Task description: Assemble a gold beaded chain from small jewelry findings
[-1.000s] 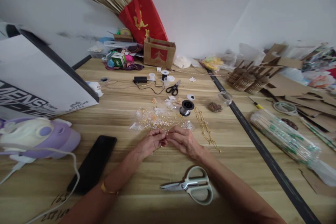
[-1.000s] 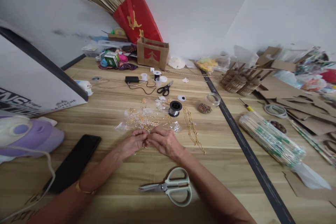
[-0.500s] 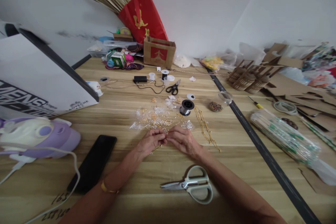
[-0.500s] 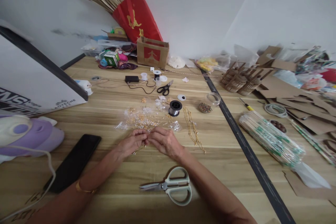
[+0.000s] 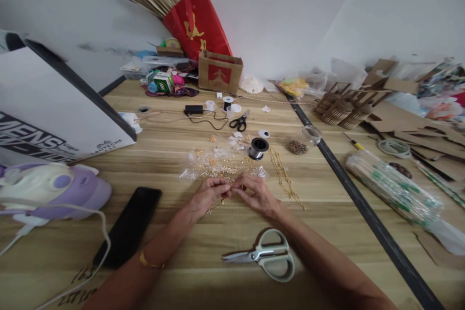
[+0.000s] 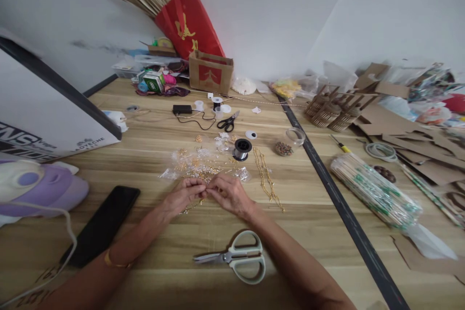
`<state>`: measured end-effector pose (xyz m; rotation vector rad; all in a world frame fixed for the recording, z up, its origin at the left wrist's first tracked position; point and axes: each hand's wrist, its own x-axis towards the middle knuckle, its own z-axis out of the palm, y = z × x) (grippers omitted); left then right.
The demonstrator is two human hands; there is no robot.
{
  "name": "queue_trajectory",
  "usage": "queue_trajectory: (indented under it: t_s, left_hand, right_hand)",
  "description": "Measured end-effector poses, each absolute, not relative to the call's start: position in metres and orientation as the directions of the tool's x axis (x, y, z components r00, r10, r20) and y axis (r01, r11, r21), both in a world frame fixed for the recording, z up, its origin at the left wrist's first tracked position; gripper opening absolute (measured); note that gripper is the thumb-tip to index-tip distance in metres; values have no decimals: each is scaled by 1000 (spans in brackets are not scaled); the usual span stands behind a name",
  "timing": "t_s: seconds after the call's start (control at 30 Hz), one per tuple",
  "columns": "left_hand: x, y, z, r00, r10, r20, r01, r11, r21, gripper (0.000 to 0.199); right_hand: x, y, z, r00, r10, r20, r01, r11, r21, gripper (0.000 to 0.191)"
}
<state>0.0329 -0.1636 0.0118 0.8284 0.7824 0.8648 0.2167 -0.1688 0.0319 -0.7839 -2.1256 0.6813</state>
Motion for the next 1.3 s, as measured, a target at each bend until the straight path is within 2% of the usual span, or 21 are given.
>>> queue_trajectory:
  t_s: [0.2, 0.3, 0.37, 0.43, 0.53, 0.8, 1.0, 1.13, 1.3]
  left_hand:
    - [33, -161, 18, 375, 909, -180, -179, 261, 948, 20]
    - [34, -160, 21, 345, 926, -154, -71, 189, 979, 14]
    - [35, -162, 24, 338, 934, -114, 4, 119, 993, 10]
    - [35, -164, 26, 339, 939, -64, 68, 44, 997, 8]
    - [36, -168, 28, 344, 939, 11, 160, -70, 985, 8]
    - [38, -171, 20, 328, 875, 356, 325, -458, 827, 9]
    - [38, -170, 17, 318, 775, 546, 389, -632, 670, 10]
    - [36, -170, 11, 338, 711, 617, 410, -701, 584, 11]
    - [35, -171, 7, 364, 681, 635, 428, -728, 535, 11]
  right_hand:
    - [219, -165, 30, -490, 787, 375, 287, 552, -783, 19]
    - [219, -164, 31, -424, 867, 263, 243, 389, -889, 25]
    - [218, -163, 30, -393, 904, 169, 152, 245, -958, 28]
    - [217, -161, 28, -398, 913, 91, 51, 121, -991, 29]
    - [217, -159, 24, -438, 899, 24, -19, 17, -1000, 29]
    - [219, -155, 24, -543, 837, -58, -79, -120, -990, 29]
    - [220, -154, 23, -574, 815, -85, -111, -180, -977, 29]
    - [221, -154, 22, -588, 802, -101, -115, -207, -972, 30]
    - [220, -153, 21, -591, 800, -106, -107, -208, -972, 30]
